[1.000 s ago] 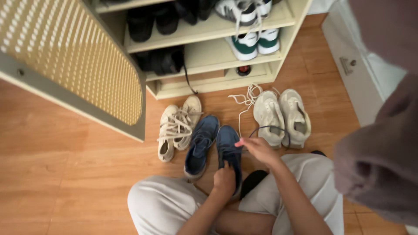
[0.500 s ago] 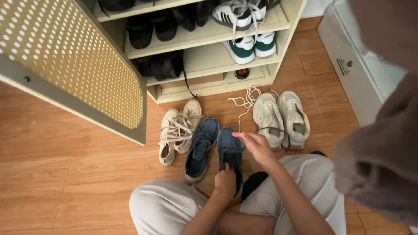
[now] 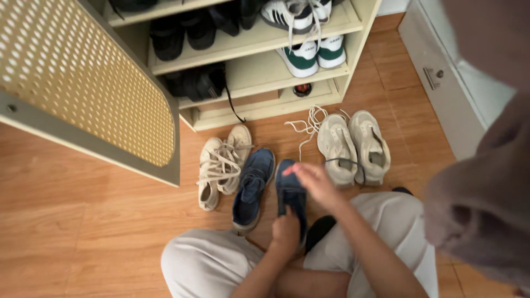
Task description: The person sits on the floor in front of an open shoe cabinet and unlaces a pair of white sneakers, then a pair of blue sneakers, and finally a pair of green sneakers. After unlacing each pair, the person relaces the shoes with their original laces.
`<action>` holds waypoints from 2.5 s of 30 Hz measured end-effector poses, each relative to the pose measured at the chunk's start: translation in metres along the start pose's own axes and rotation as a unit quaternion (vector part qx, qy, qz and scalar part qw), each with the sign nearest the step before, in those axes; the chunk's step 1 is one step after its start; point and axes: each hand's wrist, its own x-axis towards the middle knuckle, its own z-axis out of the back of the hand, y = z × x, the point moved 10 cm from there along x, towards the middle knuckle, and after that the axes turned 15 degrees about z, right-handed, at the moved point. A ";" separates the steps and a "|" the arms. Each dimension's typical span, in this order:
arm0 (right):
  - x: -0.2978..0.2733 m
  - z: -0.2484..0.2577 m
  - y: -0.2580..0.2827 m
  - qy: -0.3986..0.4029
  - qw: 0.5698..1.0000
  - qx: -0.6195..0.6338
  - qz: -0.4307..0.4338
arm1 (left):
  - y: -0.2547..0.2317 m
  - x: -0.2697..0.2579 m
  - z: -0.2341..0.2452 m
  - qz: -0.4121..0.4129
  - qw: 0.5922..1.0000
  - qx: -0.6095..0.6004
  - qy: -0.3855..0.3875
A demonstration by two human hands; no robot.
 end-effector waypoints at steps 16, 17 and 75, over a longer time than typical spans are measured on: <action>-0.050 0.159 -0.002 0.067 0.734 -0.653 -0.172 | 0.011 -0.014 0.028 0.017 0.996 -0.084 0.033; -0.050 0.151 -0.001 0.045 0.737 -0.660 -0.140 | 0.012 -0.012 0.030 0.017 0.996 -0.079 0.031; 0.027 -0.015 -0.045 0.184 0.926 -0.320 -0.083 | -0.001 0.003 -0.022 -0.005 1.000 -0.029 0.003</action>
